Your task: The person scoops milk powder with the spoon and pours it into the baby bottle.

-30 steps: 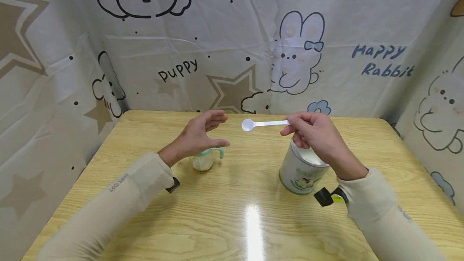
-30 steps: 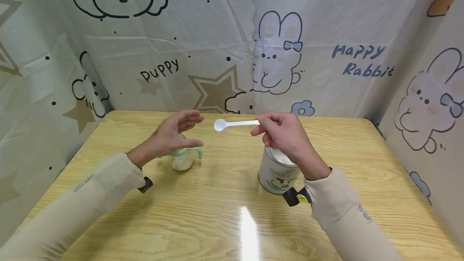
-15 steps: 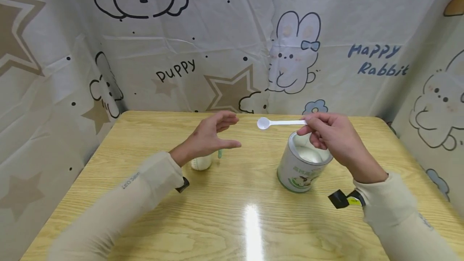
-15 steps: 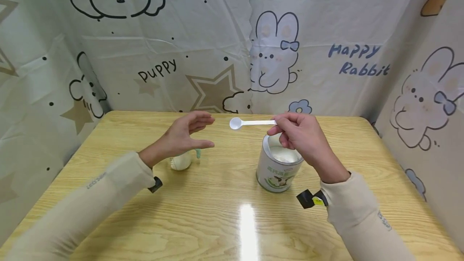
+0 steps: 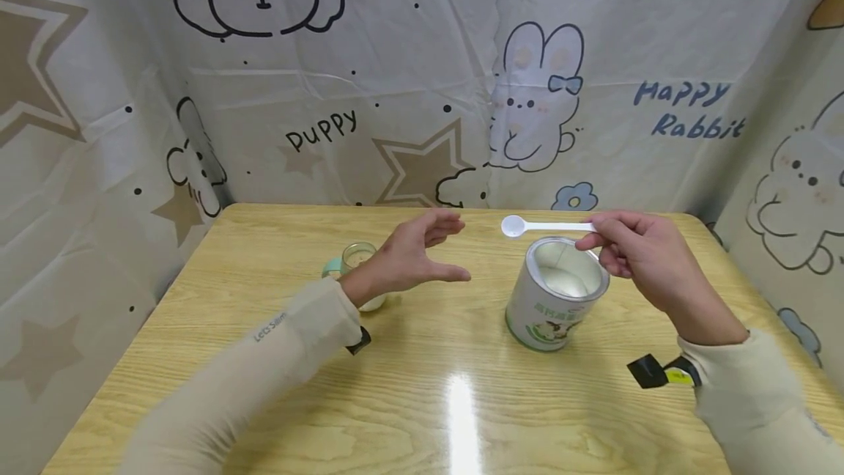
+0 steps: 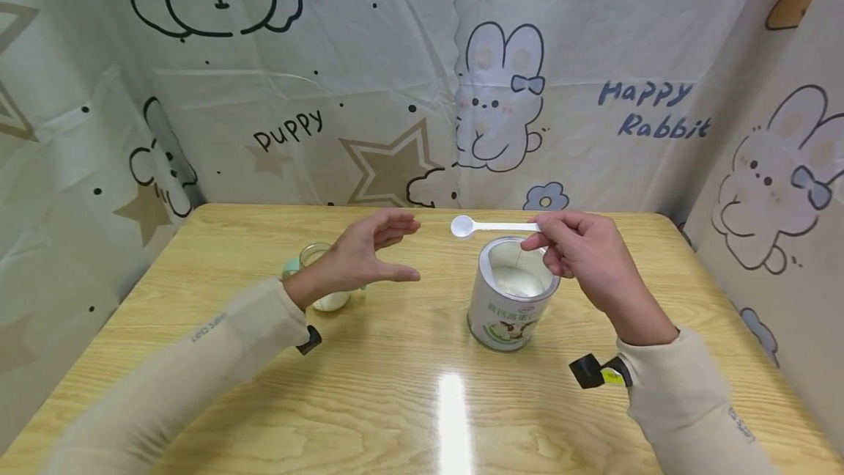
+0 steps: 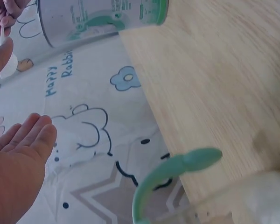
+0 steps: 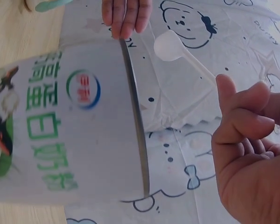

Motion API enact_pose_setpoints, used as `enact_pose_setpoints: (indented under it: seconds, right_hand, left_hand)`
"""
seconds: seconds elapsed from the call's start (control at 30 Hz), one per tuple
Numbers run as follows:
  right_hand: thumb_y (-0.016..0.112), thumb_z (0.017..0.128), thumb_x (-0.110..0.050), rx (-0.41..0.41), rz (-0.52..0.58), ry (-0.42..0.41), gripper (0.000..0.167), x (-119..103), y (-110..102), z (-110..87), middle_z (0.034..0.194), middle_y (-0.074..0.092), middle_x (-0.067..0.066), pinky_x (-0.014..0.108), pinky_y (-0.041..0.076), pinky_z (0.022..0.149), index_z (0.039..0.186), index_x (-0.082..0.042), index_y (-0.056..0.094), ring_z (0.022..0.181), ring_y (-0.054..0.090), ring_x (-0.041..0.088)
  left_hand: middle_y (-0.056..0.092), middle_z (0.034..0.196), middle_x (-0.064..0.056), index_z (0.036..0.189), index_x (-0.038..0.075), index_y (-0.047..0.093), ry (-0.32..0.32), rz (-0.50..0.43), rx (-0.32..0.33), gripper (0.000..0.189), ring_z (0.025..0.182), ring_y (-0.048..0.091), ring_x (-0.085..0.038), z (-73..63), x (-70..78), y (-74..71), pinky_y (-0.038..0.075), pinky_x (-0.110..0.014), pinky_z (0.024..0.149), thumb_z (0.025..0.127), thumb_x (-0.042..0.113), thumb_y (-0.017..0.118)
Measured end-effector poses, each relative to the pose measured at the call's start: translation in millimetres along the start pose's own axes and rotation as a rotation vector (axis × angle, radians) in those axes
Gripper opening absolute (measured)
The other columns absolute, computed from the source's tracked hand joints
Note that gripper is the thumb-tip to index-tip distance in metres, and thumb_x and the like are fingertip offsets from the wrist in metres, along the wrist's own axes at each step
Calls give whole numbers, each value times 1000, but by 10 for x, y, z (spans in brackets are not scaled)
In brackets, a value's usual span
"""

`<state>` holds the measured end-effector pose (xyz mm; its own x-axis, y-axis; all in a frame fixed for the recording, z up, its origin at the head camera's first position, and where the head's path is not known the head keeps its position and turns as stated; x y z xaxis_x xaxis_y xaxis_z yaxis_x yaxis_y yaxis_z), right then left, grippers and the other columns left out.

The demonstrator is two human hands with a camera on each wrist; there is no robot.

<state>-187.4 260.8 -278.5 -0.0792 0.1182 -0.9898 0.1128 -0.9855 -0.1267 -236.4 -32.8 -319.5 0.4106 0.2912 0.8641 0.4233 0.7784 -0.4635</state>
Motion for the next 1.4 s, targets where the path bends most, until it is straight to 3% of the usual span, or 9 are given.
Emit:
enact_pose_setpoints:
  seconds: [0.23,0.6,1.03,1.2,1.4]
  right_hand:
    - [55,104,-14,5,75,-37,15,60,-164,-54,84,73,0,14,42,46,99,-11,69,56,52,7]
    - [55,104,-14,29,143,-60,19,97,-324,-91,85,75,3,15,46,47,97,-7,71,57,55,9]
    - [57,103,-12,33,208,-92,19,141,-356,-91,77,70,4,18,43,47,93,-5,72,58,51,10]
    - [60,102,-16,71,127,-50,18,172,-348,-77,75,68,1,18,44,48,91,-8,72,59,50,9]
    - [63,100,-28,149,-146,-1,23,201,-321,-64,73,67,-4,19,46,49,87,-10,70,59,51,8]
  left_hand:
    - [52,143,-14,141,1,46,27,-10,-41,79,135,48,-23,65,30,187,38,-25,111,76,11,89]
    - [50,147,-14,146,2,43,11,-19,-71,85,137,46,-21,110,36,395,38,-23,111,75,12,90]
    - [47,149,-15,147,0,40,50,-16,-104,89,138,45,-22,196,0,662,37,-21,111,75,12,90]
    - [45,150,-17,148,-1,38,63,-11,-111,92,138,44,-24,232,25,749,36,-21,111,75,13,90]
    - [42,152,-16,149,1,37,72,2,-110,92,140,42,-25,291,56,845,36,-22,112,76,15,90]
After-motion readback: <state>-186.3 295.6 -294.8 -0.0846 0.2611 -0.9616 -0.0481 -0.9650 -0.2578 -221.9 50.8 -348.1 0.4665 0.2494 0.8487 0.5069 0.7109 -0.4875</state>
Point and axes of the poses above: each hand's wrist, its own z-axis towards the middle knuckle, its own y-axis out of the palm, x = y × z, the point moved 4 cm from there along z, towards the middle knuckle
